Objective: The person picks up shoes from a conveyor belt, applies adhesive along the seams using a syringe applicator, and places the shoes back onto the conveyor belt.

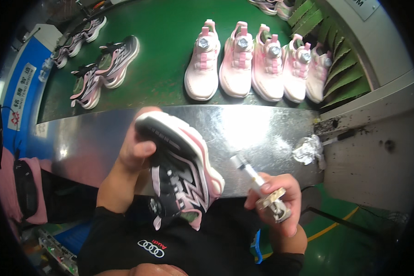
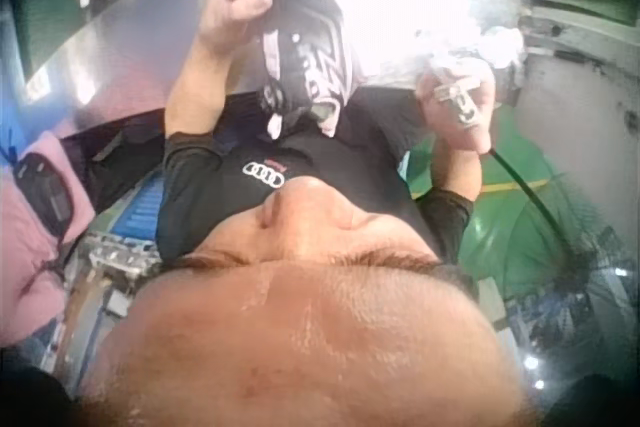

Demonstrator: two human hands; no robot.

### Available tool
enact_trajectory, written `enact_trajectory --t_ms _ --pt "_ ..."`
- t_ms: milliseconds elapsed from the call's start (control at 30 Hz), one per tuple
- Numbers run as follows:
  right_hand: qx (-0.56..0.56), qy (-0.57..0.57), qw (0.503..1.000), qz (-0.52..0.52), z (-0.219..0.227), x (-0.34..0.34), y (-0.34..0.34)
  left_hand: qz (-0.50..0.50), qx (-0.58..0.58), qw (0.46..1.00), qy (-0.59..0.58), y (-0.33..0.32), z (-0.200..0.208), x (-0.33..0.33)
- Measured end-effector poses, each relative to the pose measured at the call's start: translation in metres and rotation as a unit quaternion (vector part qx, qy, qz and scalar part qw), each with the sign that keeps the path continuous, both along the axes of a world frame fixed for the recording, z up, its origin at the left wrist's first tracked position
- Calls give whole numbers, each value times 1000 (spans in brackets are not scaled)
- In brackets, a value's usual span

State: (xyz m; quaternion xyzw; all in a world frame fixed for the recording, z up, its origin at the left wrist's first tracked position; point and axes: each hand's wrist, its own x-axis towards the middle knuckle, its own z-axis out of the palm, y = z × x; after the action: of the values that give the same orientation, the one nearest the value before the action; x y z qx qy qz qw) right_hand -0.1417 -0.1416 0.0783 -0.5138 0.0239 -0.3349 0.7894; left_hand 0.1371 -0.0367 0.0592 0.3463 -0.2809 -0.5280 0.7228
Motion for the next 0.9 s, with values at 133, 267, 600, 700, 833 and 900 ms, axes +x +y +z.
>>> enact_trajectory --t_ms 133,267,600,700,833,900 --pt "35 12 999 21 29 22 12 -38 -51 997 -44 4 -5 2" --pt "53 8 997 53 45 37 19 -65 -90 993 -36 7 -6 -2" --pt "-17 -25 993 117 51 51 16 -78 -119 985 -101 13 4 -5" --pt "-6 -1 994 107 52 50 20 -84 -135 981 -114 12 6 -5" --pt "30 46 995 86 58 48 25 -84 -153 977 -125 16 5 -5" --pt "12 39 995 87 59 49 24 -83 -155 976 -127 15 4 -4"
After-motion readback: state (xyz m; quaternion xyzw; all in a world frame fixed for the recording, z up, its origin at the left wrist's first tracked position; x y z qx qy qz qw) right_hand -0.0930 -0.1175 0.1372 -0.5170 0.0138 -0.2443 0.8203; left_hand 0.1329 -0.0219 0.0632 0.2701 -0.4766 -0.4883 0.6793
